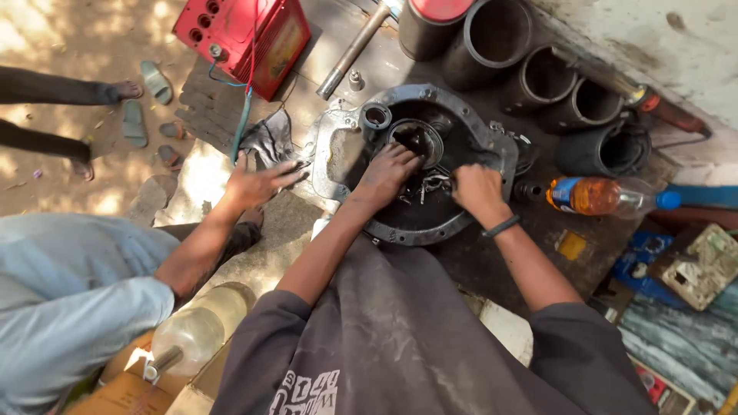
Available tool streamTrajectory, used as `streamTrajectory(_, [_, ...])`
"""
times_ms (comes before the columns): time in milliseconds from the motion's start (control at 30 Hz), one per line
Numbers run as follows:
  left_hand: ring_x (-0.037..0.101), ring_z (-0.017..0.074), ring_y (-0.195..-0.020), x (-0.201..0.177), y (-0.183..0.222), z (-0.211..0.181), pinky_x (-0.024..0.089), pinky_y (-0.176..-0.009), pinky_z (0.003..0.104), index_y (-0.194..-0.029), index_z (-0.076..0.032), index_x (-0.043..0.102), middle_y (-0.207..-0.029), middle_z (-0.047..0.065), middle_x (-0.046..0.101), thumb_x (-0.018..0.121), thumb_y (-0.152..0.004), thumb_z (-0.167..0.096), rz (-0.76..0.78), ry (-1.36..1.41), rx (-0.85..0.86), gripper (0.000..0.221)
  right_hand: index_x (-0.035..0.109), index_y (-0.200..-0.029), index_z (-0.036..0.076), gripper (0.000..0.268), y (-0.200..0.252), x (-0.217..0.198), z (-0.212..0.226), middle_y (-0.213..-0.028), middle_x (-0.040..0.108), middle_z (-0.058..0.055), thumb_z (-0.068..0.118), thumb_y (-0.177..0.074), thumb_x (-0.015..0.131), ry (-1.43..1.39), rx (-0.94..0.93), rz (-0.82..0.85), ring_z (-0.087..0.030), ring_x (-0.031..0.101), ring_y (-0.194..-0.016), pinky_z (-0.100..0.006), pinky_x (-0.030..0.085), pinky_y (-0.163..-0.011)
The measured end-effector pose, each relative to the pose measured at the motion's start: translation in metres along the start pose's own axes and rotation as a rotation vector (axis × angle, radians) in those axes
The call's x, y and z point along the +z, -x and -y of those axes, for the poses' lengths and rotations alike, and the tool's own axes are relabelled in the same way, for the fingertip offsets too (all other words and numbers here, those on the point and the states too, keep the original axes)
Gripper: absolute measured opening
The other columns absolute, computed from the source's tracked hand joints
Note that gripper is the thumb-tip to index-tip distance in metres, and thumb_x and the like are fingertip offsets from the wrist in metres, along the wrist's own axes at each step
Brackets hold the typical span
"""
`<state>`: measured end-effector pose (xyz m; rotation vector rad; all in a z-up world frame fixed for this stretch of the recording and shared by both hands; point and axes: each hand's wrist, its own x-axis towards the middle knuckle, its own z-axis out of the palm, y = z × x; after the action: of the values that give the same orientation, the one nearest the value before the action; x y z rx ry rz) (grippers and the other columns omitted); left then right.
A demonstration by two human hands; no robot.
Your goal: Cleaning and assembling internal mechanical components within a housing using a brush and liquid.
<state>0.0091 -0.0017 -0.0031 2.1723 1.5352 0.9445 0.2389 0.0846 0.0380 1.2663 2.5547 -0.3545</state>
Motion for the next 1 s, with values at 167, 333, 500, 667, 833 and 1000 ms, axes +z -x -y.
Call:
streamTrajectory(167, [0.06,0.033,-0.115,-0.01,0.005,-0.009,0.042,-0.108,0.044,-0.122,0.001,0.067,-0.119,0.015,0.068,0.073,-0.069,-0.004,0.009,-0.006,-0.003,0.054,0.078,-0.083,0.011,0.01,0.022,-0.008,-0.005,-0.085,0.074,-0.014,0.018,-0.083,0.071,0.042,-0.101,-0.137,-0.034,0.072,-0.075,-0.046,0.055,-0.065])
streamTrajectory(333, [0.059,0.0358,-0.115,-0.018,0.011,-0.012,0.039,-0.112,0.048,-0.119,0.001,0.067,-0.115,0.016,0.068,0.081,-0.05,-0.006,-0.022,0.031,-0.013,0.071,0.08,-0.094,0.013,0.014,0.066,-0.088,0.007,-0.092,0.074,-0.009,0.021,-0.085,0.074,-0.059,-0.039,-0.316,-0.032,0.072,-0.077,-0.044,0.055,-0.064])
streamTrajectory(500, [0.059,0.0362,-0.119,-0.016,0.027,-0.007,0.039,-0.115,0.047,-0.115,-0.002,0.066,-0.117,0.015,0.067,0.082,-0.049,-0.005,-0.035,0.111,-0.048,0.068,0.08,-0.097,0.013,0.019,0.067,-0.131,0.011,-0.094,0.073,-0.005,0.018,-0.08,0.08,-0.044,-0.103,-0.433,-0.027,0.071,-0.085,-0.041,0.056,-0.071])
streamTrajectory(667, [0.059,0.0343,-0.119,-0.015,0.023,-0.008,0.038,-0.115,0.047,-0.119,-0.003,0.068,-0.117,0.013,0.068,0.083,-0.049,-0.006,-0.014,0.096,-0.045,0.071,0.079,-0.092,0.013,0.013,0.044,-0.173,0.03,-0.089,0.073,-0.006,0.021,-0.081,0.08,0.038,-0.151,-0.418,-0.028,0.071,-0.081,-0.042,0.054,-0.068])
streamTrajectory(833, [0.058,0.0342,-0.121,-0.009,0.02,-0.014,0.038,-0.116,0.047,-0.121,-0.003,0.069,-0.119,0.013,0.068,0.084,-0.052,-0.006,-0.064,0.088,-0.066,0.071,0.08,-0.087,0.014,0.014,-0.014,-0.152,0.041,-0.082,0.072,-0.009,0.027,-0.084,0.078,0.072,-0.226,-0.317,-0.032,0.07,-0.073,-0.046,0.053,-0.062])
streamTrajectory(1000, [0.059,0.0343,-0.121,0.008,0.02,-0.006,0.037,-0.116,0.048,-0.118,-0.002,0.069,-0.118,0.013,0.068,0.083,-0.052,-0.008,-0.097,0.087,-0.046,0.068,0.079,-0.079,0.015,0.013,-0.062,-0.132,0.028,-0.074,0.07,-0.015,0.028,-0.077,0.078,0.206,-0.197,-0.139,-0.035,0.071,-0.07,-0.047,0.053,-0.063])
